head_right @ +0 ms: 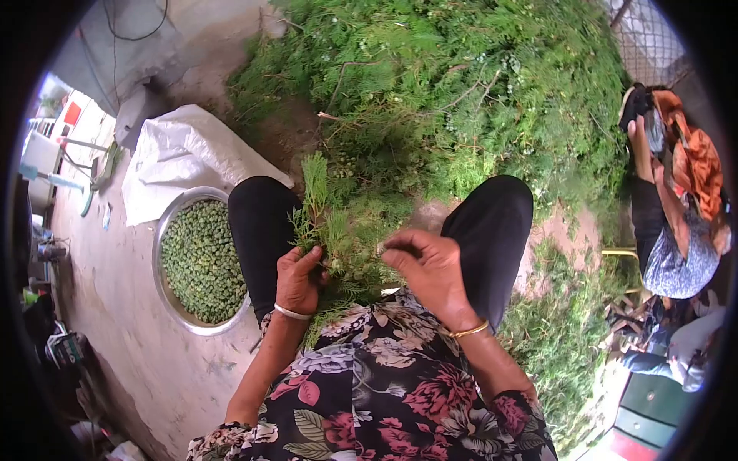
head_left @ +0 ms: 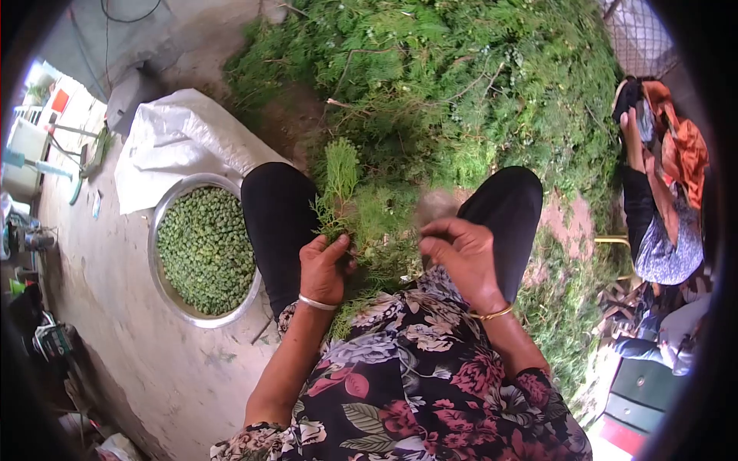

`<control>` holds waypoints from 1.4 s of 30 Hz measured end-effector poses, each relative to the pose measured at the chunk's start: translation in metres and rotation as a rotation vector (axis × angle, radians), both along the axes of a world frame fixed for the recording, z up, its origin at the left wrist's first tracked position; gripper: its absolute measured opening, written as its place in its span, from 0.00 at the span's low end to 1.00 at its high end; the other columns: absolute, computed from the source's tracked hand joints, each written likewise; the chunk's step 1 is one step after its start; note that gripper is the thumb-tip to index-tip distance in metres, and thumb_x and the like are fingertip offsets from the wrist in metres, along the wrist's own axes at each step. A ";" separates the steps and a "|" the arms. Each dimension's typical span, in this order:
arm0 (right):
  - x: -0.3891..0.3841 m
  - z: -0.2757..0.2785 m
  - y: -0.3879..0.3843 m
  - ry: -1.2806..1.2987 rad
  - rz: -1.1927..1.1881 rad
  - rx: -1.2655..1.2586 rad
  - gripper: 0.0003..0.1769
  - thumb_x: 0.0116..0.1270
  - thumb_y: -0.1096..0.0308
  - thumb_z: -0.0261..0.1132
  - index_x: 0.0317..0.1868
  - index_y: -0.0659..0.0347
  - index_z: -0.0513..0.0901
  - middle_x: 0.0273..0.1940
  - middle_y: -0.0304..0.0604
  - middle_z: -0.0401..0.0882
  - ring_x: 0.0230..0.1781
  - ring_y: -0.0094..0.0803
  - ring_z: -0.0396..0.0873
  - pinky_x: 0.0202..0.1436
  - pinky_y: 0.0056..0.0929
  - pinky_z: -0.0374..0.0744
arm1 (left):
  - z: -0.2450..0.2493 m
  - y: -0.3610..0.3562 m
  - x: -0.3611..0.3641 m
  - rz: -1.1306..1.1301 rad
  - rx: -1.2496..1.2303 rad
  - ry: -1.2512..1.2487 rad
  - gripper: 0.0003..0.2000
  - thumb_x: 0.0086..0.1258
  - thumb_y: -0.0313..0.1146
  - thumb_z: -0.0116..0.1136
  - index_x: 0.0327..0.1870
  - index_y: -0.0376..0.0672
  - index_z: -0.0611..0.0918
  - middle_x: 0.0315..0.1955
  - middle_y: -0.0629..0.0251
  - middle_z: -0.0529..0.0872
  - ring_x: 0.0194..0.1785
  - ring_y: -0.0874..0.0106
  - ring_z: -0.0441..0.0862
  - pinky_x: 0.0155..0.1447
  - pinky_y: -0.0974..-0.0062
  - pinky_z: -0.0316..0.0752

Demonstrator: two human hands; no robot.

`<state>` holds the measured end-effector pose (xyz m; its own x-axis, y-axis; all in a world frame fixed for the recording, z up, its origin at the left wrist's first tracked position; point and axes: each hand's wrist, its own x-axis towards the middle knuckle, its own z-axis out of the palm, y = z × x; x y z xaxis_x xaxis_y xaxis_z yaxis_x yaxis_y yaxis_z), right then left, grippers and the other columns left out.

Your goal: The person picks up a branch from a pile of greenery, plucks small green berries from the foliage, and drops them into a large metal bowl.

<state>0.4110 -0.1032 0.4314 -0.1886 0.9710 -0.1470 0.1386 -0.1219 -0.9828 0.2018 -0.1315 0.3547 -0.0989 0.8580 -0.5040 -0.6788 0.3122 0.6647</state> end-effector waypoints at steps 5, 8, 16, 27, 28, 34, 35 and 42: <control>-0.029 -0.023 -0.006 -0.189 -0.004 0.154 0.15 0.57 0.75 0.70 0.45 0.69 0.80 0.38 0.42 0.83 0.32 0.21 0.79 0.32 0.21 0.77 | -0.005 0.001 0.002 -0.029 0.006 0.055 0.04 0.62 0.24 0.62 0.35 0.39 0.79 0.26 0.67 0.82 0.24 0.77 0.78 0.24 0.81 0.69; -0.031 -0.043 0.004 -0.158 0.055 0.197 0.20 0.59 0.75 0.69 0.51 0.72 0.77 0.39 0.41 0.82 0.39 0.21 0.78 0.39 0.21 0.78 | 0.004 0.003 0.003 -0.018 -0.046 0.081 0.05 0.62 0.24 0.62 0.35 0.39 0.78 0.26 0.68 0.82 0.24 0.77 0.78 0.25 0.81 0.70; -0.025 -0.048 0.018 0.017 0.193 -0.010 0.13 0.55 0.74 0.69 0.41 0.69 0.80 0.32 0.41 0.82 0.30 0.22 0.75 0.36 0.25 0.76 | 0.004 -0.002 -0.003 -0.180 0.076 0.083 0.08 0.57 0.22 0.65 0.34 0.37 0.77 0.24 0.68 0.80 0.24 0.79 0.76 0.26 0.82 0.69; -0.006 -0.013 0.030 0.062 -0.138 -0.031 0.08 0.58 0.81 0.59 0.39 0.67 0.79 0.35 0.40 0.80 0.28 0.21 0.76 0.26 0.21 0.73 | 0.009 -0.002 -0.001 -0.108 0.047 0.051 0.10 0.53 0.16 0.64 0.34 0.37 0.77 0.23 0.68 0.80 0.22 0.80 0.75 0.25 0.83 0.68; -0.004 -0.009 0.028 0.334 -0.077 -0.156 0.08 0.58 0.82 0.58 0.39 0.66 0.79 0.35 0.39 0.81 0.28 0.20 0.76 0.25 0.19 0.73 | 0.010 -0.001 0.000 -0.102 0.032 0.045 0.10 0.54 0.16 0.64 0.34 0.36 0.77 0.24 0.68 0.81 0.22 0.79 0.76 0.25 0.83 0.69; -0.035 -0.026 0.010 -0.165 0.061 0.093 0.14 0.52 0.68 0.73 0.35 0.66 0.80 0.29 0.39 0.81 0.28 0.23 0.78 0.29 0.26 0.76 | 0.008 0.000 0.002 -0.108 0.027 0.067 0.10 0.55 0.17 0.64 0.36 0.36 0.77 0.26 0.67 0.82 0.24 0.78 0.78 0.26 0.82 0.71; -0.040 -0.029 0.010 -0.255 0.079 0.130 0.13 0.53 0.68 0.73 0.34 0.67 0.80 0.28 0.41 0.81 0.27 0.24 0.77 0.29 0.27 0.75 | 0.008 0.000 0.002 -0.107 0.023 0.080 0.10 0.55 0.17 0.64 0.35 0.36 0.77 0.26 0.67 0.82 0.24 0.78 0.78 0.26 0.82 0.71; -0.038 -0.035 0.014 -0.157 0.115 0.151 0.09 0.57 0.72 0.69 0.33 0.68 0.79 0.24 0.42 0.79 0.21 0.27 0.74 0.24 0.27 0.72 | 0.010 -0.002 0.000 -0.085 0.021 0.064 0.10 0.55 0.17 0.63 0.34 0.37 0.76 0.26 0.67 0.81 0.23 0.77 0.77 0.25 0.82 0.69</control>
<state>0.3731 -0.0897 0.3964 -0.2850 0.9578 -0.0381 0.2958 0.0501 -0.9539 0.2019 -0.1338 0.3647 -0.0570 0.8751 -0.4806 -0.6063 0.3521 0.7130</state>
